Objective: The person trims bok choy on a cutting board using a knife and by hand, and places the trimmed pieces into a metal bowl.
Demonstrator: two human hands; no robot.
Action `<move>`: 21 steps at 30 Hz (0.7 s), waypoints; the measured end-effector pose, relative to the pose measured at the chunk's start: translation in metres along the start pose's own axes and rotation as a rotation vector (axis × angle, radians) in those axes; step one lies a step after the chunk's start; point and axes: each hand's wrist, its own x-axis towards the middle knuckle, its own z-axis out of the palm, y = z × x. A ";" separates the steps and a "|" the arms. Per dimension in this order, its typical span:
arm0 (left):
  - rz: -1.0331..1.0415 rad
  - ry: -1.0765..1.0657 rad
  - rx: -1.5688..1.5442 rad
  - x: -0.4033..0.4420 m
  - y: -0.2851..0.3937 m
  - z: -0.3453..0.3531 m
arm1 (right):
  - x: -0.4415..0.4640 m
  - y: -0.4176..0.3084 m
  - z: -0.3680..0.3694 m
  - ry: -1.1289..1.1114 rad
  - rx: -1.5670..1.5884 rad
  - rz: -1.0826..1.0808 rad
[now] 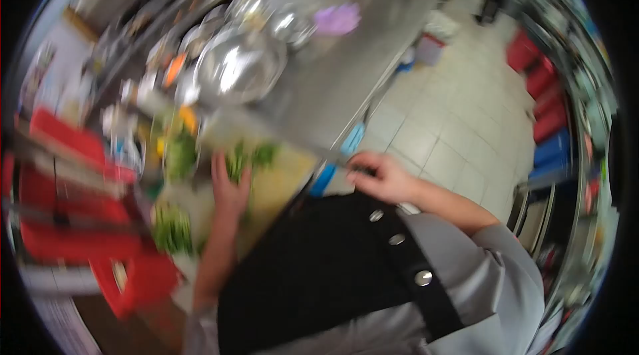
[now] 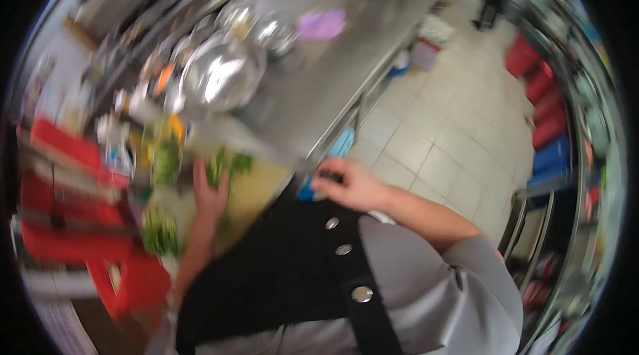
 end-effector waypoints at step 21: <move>-0.298 -0.067 0.177 -0.091 0.048 -0.048 | 0.025 0.070 -0.009 -0.172 0.184 0.053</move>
